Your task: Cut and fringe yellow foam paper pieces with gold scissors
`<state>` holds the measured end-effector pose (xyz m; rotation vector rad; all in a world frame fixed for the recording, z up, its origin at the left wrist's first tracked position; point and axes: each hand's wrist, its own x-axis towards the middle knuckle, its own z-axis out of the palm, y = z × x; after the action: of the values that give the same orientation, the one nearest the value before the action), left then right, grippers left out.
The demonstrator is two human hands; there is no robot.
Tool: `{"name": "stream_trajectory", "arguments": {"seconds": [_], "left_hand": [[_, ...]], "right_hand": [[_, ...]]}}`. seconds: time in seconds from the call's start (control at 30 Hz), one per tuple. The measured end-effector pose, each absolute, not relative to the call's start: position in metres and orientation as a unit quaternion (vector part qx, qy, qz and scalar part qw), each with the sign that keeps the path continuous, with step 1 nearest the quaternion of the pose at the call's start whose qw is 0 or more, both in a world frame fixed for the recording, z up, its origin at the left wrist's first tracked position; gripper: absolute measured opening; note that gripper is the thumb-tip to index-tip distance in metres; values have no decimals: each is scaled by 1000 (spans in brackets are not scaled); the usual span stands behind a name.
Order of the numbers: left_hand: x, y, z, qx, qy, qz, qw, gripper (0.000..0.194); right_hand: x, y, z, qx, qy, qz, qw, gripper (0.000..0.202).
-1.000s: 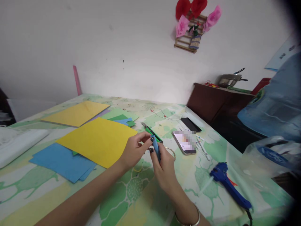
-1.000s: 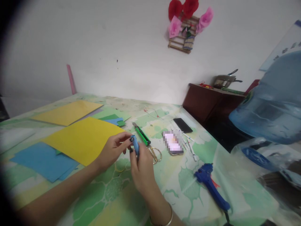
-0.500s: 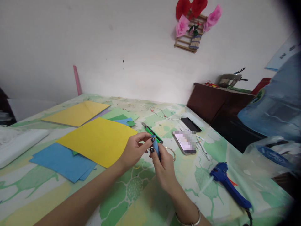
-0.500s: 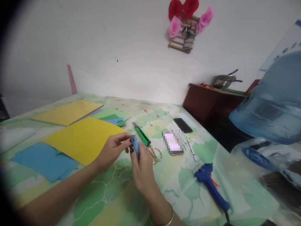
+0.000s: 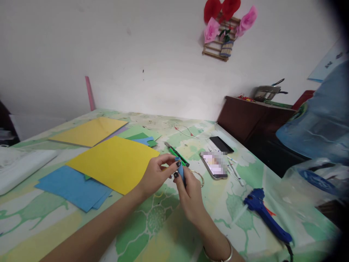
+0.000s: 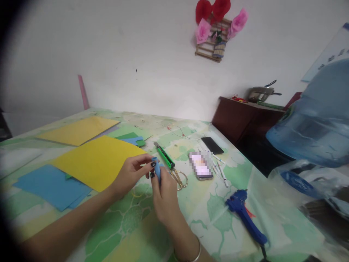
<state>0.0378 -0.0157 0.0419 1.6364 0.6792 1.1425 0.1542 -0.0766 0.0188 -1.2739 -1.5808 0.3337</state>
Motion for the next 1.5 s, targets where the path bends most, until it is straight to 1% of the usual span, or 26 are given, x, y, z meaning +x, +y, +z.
{"name": "stream_trajectory", "arguments": {"seconds": [0.17,0.33,0.4,0.5,0.6,0.73,0.93,1.07,1.17,1.3,1.5], "left_hand": [[39,-16,43,665,278,477,502,15],[38,-16,44,659,270,474,518,14],[38,-15,44,656,273,475,519,14],[38,-13,43,648,292,482,512,14],[38,-9,40,645,300,484,511,17],[38,-6,37,644,303,476,516,21],[37,-9,41,657,304,474,501,21],[36,-10,42,652,290,496,494,26],[35,-9,43,632,291,534,481,20],[33,-5,46,603,335,562,457,20],[27,-1,49,573,397,551,459,21]], "right_hand": [[154,-76,19,-523,-664,128,519,11],[154,-77,19,-521,-663,134,520,11],[154,-77,18,-527,-645,162,530,10],[155,-76,13,-522,-572,261,577,17],[156,-75,9,-501,-527,321,608,12],[159,-74,11,-475,-512,358,620,9],[162,-73,17,-425,-477,421,644,13],[165,-68,14,-401,-434,451,669,14],[169,-64,12,-390,-397,471,685,15],[171,-63,12,-378,-356,505,690,18],[168,-68,15,-346,-336,564,670,24]]}}
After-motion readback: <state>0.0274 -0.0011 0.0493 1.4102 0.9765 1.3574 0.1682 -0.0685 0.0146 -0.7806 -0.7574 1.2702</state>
